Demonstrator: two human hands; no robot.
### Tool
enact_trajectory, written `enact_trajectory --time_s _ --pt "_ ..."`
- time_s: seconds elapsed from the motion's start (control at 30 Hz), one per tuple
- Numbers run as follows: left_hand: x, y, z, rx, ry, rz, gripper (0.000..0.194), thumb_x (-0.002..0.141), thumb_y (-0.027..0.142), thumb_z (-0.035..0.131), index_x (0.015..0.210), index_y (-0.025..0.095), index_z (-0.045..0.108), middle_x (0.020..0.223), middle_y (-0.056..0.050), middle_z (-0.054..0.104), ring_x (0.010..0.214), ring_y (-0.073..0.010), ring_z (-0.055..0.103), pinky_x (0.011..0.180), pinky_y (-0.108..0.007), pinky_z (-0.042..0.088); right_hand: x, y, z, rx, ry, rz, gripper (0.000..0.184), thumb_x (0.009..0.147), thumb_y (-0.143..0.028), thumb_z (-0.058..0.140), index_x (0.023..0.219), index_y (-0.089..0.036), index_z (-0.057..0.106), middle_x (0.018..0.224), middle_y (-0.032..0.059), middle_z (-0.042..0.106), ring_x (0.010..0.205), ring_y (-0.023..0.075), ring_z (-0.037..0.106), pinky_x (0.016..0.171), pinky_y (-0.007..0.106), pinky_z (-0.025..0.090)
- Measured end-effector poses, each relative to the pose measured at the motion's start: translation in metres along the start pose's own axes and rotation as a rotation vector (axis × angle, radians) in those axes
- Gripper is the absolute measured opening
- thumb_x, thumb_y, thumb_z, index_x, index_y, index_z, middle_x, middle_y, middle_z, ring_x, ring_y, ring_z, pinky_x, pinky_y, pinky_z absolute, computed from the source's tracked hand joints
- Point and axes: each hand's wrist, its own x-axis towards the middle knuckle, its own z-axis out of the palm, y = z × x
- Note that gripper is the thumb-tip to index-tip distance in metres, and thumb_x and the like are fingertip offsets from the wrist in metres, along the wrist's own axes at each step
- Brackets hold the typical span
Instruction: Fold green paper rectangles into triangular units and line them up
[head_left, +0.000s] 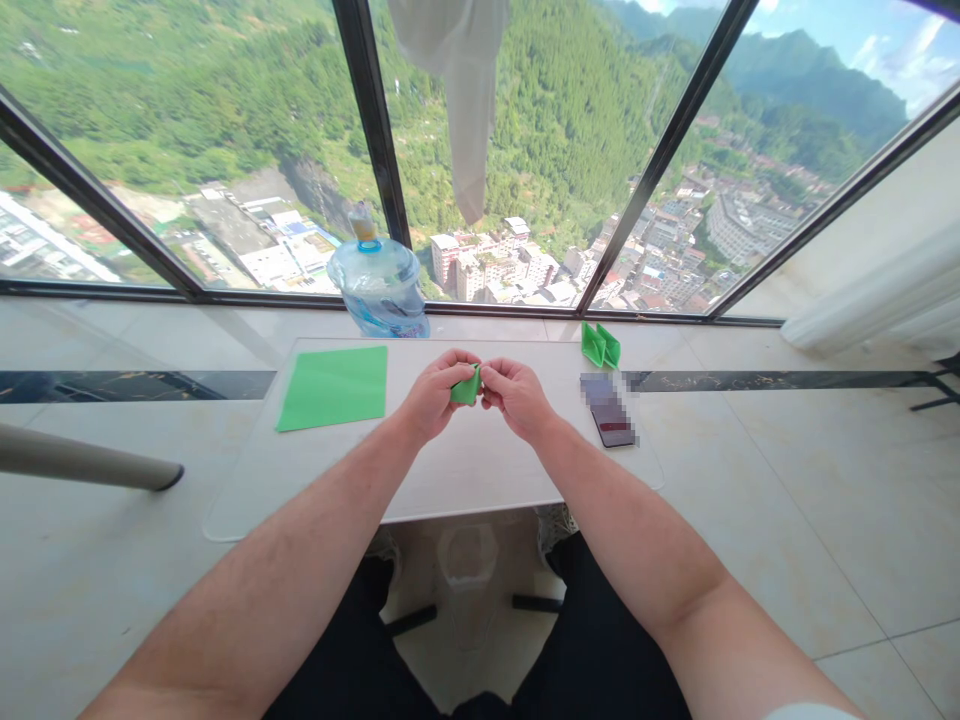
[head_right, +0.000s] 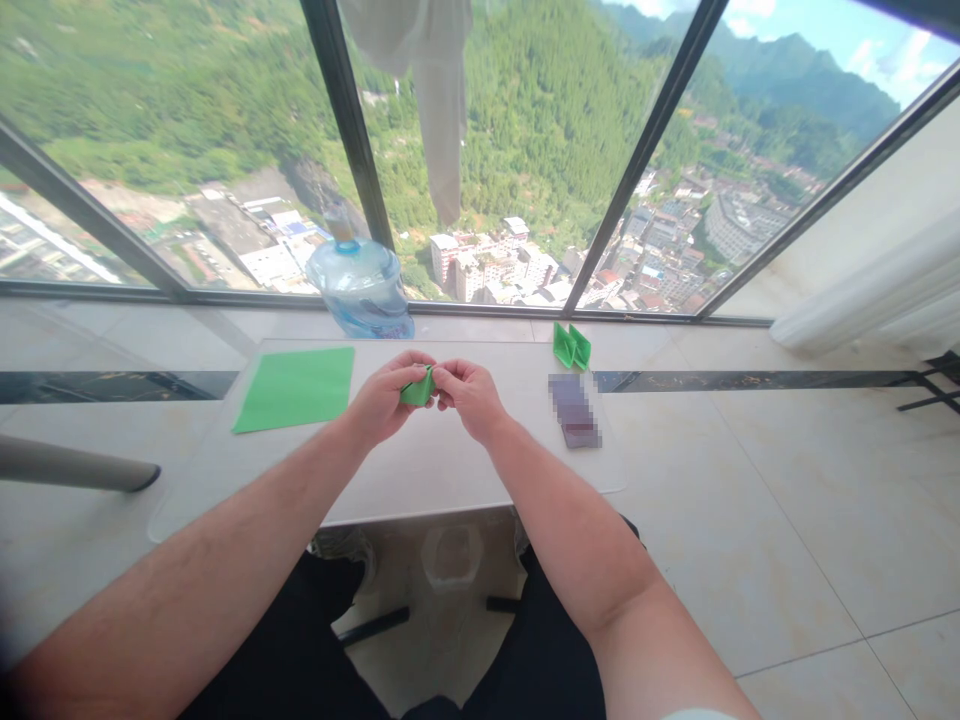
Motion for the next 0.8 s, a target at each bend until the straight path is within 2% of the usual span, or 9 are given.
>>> enact_trajectory --time_s 0.23,0.5,0.67,0.8 --pt "0.0011 -0.0017 -0.0037 -0.002 -0.028 0.031 0.023 0.064 0.025 0.076 0.081 0.020 0.061 0.063 0.002 0.060 0.055 -0.0137 0.058 0.049 -0.025 0.043 0.0001 -0.0040 -0.0053 0.064 -0.090 0.084 0.032 0.070 -0.044 0.083 0.074 -0.019 0.063 0.057 -0.0061 0.053 0.049 0.0069 0.042 0.053 0.025 0.044" --pt "-0.0018 0.0018 -0.0041 -0.005 -0.062 0.071 0.028 0.063 0.028 0.082 0.084 0.019 0.065 0.068 0.002 0.063 0.056 -0.0123 0.057 0.050 -0.025 0.042 -0.0022 -0.0081 -0.0058 0.139 -0.149 0.148 0.036 0.067 -0.044 0.086 0.074 -0.019 0.061 0.055 -0.0078 0.045 0.050 0.0072 0.041 0.054 0.025 0.043" --pt "0.0003 -0.0010 -0.0052 -0.011 -0.064 0.079 0.028 0.064 0.030 0.083 0.084 0.018 0.066 0.068 0.000 0.065 0.059 -0.0138 0.060 0.053 -0.026 0.043 -0.0010 -0.0075 -0.0049 0.182 -0.087 0.145 0.036 0.068 -0.044 0.085 0.074 -0.021 0.058 0.054 -0.0086 0.043 0.049 0.0076 0.041 0.051 0.025 0.042" --pt "0.0016 -0.0021 -0.0049 -0.024 -0.003 0.108 0.033 0.063 0.029 0.085 0.086 0.018 0.066 0.073 -0.002 0.069 0.067 -0.0158 0.065 0.060 -0.026 0.046 0.0015 -0.0058 -0.0045 0.116 0.074 0.082 0.031 0.065 -0.040 0.084 0.078 -0.020 0.064 0.066 -0.0025 0.063 0.054 0.0097 0.053 0.051 0.025 0.045"
